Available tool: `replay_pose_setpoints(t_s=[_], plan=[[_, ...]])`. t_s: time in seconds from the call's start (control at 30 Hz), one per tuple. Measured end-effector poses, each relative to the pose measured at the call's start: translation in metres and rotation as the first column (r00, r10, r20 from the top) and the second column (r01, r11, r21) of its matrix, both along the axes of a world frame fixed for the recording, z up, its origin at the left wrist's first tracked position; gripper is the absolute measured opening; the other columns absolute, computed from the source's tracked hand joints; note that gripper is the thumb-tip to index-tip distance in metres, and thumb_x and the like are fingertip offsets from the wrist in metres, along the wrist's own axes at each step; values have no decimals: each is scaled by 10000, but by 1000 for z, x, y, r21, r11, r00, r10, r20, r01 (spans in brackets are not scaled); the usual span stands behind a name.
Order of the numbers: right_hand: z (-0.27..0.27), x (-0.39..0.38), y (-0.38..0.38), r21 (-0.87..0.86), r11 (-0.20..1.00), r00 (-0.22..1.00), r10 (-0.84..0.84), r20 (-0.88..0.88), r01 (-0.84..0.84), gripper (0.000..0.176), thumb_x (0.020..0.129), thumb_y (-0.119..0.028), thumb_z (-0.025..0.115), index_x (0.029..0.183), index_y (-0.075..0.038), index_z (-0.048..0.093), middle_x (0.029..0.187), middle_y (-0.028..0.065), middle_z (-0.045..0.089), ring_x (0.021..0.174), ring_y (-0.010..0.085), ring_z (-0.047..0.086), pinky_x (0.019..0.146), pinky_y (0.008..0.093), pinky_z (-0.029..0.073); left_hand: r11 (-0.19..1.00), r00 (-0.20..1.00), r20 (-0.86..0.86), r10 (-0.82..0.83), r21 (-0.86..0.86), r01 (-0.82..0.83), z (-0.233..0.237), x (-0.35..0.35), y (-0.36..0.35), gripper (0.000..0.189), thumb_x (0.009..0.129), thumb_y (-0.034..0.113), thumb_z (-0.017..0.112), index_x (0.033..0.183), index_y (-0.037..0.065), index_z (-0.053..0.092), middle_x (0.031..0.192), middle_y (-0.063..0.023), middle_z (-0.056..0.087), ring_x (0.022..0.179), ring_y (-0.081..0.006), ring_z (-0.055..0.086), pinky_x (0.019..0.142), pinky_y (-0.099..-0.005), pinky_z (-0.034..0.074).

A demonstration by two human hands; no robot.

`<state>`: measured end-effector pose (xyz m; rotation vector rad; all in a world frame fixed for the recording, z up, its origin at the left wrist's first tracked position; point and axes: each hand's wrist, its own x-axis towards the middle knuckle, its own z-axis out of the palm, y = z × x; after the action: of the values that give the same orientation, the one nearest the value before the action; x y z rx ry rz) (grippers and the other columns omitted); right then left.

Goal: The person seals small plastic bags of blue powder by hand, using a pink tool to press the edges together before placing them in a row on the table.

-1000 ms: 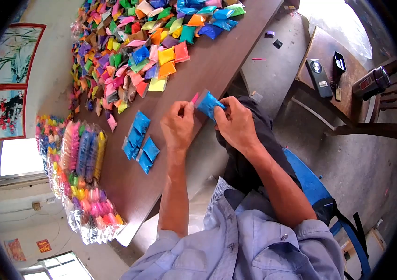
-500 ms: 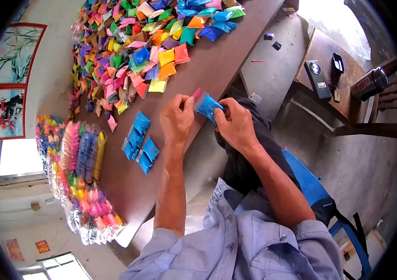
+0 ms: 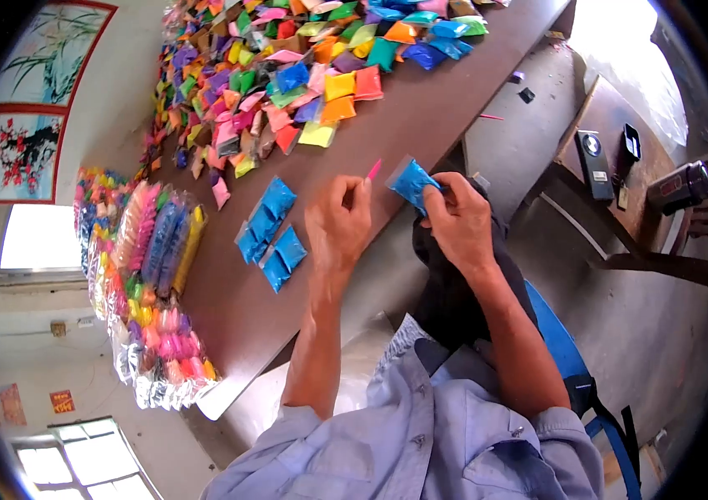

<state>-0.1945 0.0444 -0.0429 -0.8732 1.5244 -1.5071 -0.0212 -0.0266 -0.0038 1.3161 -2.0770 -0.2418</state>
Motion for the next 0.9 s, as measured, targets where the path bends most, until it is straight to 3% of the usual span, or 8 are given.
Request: replay_pose_setpoints(t_s=[0.1, 0.23, 0.3, 0.4, 0.53, 0.63, 0.77, 0.9], plan=[[-11, 1, 3, -40, 999, 999, -14, -47, 13, 175, 1006, -100, 714, 1120, 33, 715, 794, 29, 675, 664, 70, 638, 592, 253, 526, 987, 958, -235, 161, 53, -153, 11, 28, 34, 138, 989, 142, 781, 981, 8, 755, 763, -65, 703, 671, -99, 604, 626, -297, 502], [-11, 3, 7, -30, 999, 988, 16, -156, -21, 151, 984, -88, 738, 1084, 25, 737, 795, -2, 647, 641, 38, 566, 578, 252, 447, 895, 865, -320, 386, -97, -435, 8, 111, 62, 125, 979, 143, 784, 961, 22, 762, 780, 15, 686, 707, -78, 590, 647, -278, 503], [-10, 11, 7, 4, 996, 981, 87, -174, -88, 153, 985, -81, 737, 1099, 22, 734, 810, -4, 653, 647, 30, 562, 580, 245, 449, 800, 788, -288, 545, -104, -591, 2, 163, 70, 149, 984, 157, 777, 952, 13, 756, 762, -49, 680, 684, -121, 593, 633, -298, 500], [-1, 33, 1, -139, 983, 990, 104, -92, -116, 159, 986, -65, 731, 1127, 10, 729, 824, -7, 665, 667, 17, 561, 585, 233, 456, 699, 674, -303, 674, -31, -714, -12, 229, 82, 163, 990, 170, 764, 954, 11, 758, 768, -44, 689, 687, -120, 600, 635, -298, 500], [18, 67, -16, -189, 966, 979, 152, -133, -175, 179, 978, -65, 735, 1152, -23, 737, 773, 43, 699, 659, 59, 634, 630, 245, 522, 640, 623, -208, 754, 21, -768, -25, 256, 92, 176, 992, 180, 760, 947, 9, 758, 774, -48, 696, 677, -126, 601, 633, -301, 498], [31, 89, -28, -36, 955, 913, 271, -306, -295, 185, 955, -138, 751, 1119, -53, 767, 775, 157, 738, 705, 200, 760, 684, 315, 581, 661, 643, -209, 737, 24, -750, -28, 255, 90, 183, 994, 182, 757, 931, 11, 755, 762, -53, 690, 667, -134, 602, 620, -308, 488], [17, 123, -43, -4, 964, 882, 243, -405, -267, 210, 943, -223, 775, 1107, -93, 779, 846, 154, 786, 808, 323, 789, 751, 392, 598, 679, 658, -197, 726, 59, -732, -30, 263, 88, 185, 995, 181, 762, 928, 9, 755, 733, -47, 680, 649, -127, 592, 604, -302, 474], [29, 134, -46, 91, 964, 815, 260, -518, -249, 203, 940, -243, 790, 1089, -106, 779, 862, 132, 793, 816, 311, 789, 766, 397, 593, 648, 615, -219, 758, 144, -748, -26, 260, 88, 189, 998, 178, 764, 928, 3, 752, 715, -32, 668, 638, -111, 577, 596, -291, 461]])
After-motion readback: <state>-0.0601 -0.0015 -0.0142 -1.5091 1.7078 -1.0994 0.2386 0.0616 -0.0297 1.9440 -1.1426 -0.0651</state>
